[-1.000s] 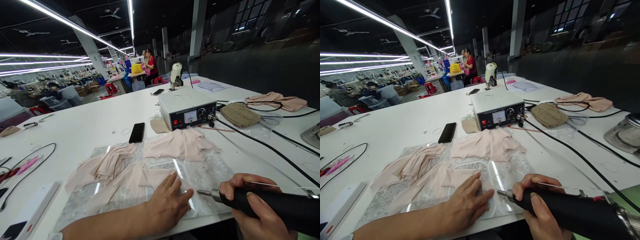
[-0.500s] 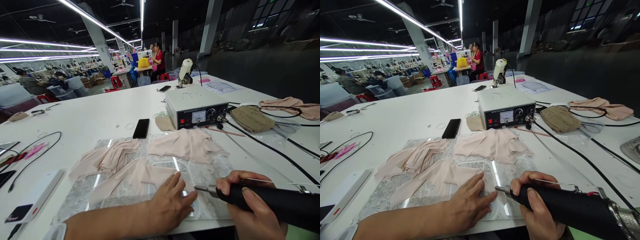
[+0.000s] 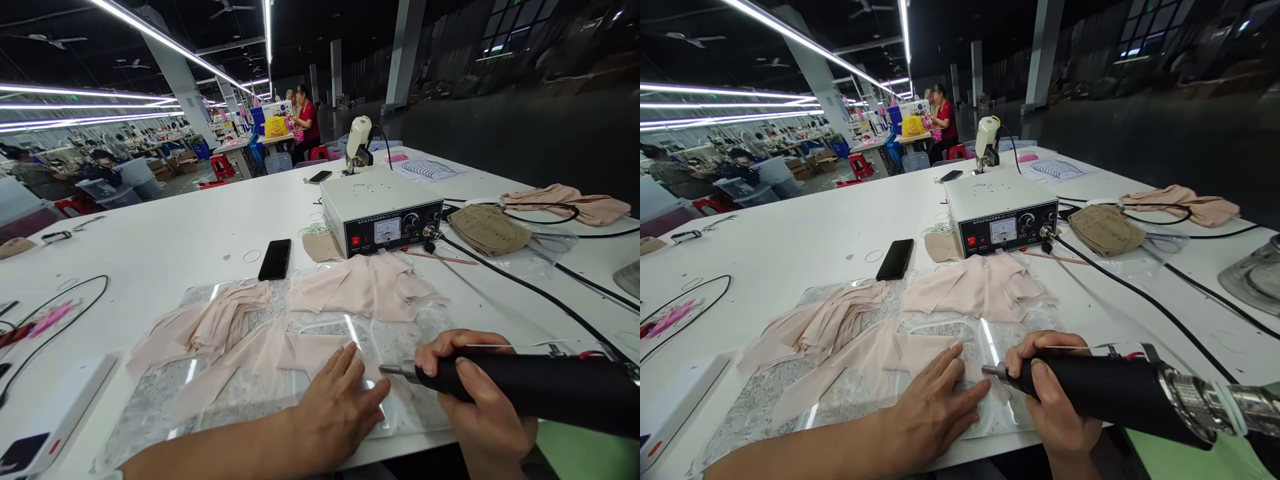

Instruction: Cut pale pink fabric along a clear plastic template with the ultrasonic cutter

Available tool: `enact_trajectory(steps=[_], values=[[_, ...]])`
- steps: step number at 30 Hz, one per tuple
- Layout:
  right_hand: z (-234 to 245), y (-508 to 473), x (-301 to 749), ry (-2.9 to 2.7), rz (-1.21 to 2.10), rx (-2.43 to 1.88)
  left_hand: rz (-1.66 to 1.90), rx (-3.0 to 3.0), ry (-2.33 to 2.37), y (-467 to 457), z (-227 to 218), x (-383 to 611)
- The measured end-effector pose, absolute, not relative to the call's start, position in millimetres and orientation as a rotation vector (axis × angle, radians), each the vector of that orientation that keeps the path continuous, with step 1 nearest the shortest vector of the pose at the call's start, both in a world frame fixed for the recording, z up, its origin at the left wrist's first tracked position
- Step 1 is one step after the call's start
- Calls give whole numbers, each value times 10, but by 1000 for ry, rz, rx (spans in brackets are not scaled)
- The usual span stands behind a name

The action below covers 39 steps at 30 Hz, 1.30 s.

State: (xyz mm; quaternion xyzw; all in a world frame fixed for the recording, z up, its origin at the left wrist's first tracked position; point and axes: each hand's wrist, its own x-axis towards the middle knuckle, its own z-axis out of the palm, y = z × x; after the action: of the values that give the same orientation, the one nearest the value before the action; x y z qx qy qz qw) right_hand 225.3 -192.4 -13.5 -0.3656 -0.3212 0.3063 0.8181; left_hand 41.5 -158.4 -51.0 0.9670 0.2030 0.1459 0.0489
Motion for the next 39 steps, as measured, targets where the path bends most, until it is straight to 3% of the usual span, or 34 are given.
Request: enact_trajectory(steps=[39], values=[[-189, -1728, 2047, -751, 648, -763, 516, 2947, 678, -1615, -583, 353]])
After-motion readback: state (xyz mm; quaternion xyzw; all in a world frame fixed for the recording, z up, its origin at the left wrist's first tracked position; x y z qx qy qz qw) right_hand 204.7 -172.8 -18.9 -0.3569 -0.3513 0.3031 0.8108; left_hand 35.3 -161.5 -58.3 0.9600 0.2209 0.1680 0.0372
